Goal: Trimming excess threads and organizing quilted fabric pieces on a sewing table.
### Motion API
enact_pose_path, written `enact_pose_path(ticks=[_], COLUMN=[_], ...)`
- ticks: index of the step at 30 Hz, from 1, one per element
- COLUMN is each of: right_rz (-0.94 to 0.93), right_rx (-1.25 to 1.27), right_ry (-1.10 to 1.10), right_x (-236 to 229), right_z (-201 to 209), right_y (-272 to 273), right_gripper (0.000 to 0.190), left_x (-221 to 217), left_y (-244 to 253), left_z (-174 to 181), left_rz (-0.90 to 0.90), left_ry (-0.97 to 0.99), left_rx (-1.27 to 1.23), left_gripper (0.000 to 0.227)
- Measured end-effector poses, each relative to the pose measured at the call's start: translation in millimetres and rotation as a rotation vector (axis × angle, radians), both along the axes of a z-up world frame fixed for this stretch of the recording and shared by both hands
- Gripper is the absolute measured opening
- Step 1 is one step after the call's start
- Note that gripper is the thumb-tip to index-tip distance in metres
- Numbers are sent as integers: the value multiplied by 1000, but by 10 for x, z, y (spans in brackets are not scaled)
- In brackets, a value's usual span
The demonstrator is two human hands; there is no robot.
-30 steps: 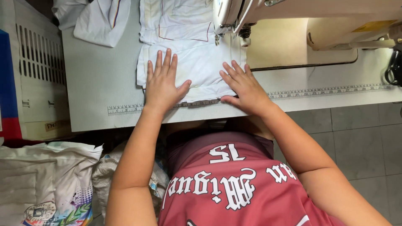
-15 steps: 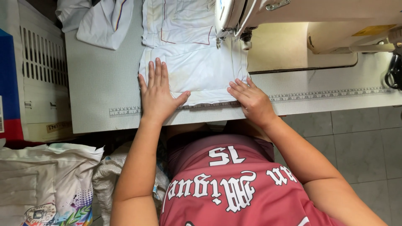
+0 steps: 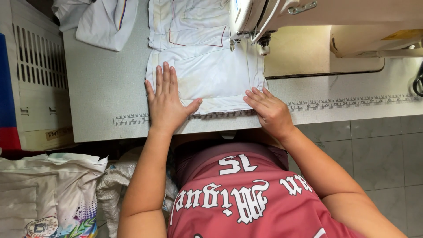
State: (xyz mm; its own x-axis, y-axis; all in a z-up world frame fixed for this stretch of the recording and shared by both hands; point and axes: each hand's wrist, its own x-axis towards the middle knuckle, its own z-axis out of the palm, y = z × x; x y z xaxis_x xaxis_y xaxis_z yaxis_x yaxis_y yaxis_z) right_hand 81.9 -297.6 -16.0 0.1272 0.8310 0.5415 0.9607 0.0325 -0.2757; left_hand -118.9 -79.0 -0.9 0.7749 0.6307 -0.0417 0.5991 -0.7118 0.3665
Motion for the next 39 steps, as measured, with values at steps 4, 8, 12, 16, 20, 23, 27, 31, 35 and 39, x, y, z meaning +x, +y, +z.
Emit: enact_pose_path(ticks=[4,8,12,16,20,23,27,31,35,39], right_rz=[-6,-4,-4,-3,-3,-3,-5,-17,-24,-35], right_rx=[-3,-2,-5,-3,-7,-9,-8,-10,-17,-30], right_ry=[0,10,7,11,19,20,2,-13,-33,-49], right_x=[-10,-20,-21,-22,-32,-31,-24,-9,19,51], right_z=[12,39,48,49,72,67,60,51,-13,-27], right_y=[5,18,28,35,38,46,65,107,151,209], right_gripper=[23,23,23,23,23,24,22,22,24,25], left_x=[0,18,36,35,34,34,53,88,121,157], left_y=[5,38,64,73,69,75,109,168,247,312], left_z=[-18,6,13,9,25,5,23,46,32,47], left_rz=[-1,2,0,2,5,5,5,8,1,0], left_ry=[2,7,12,4,-6,5,9,11,-1,-1], left_rx=[12,8,6,2,-14,0,-6,-10,-6,2], left_gripper=[106,106,107,107,107,107,107,106,106,106])
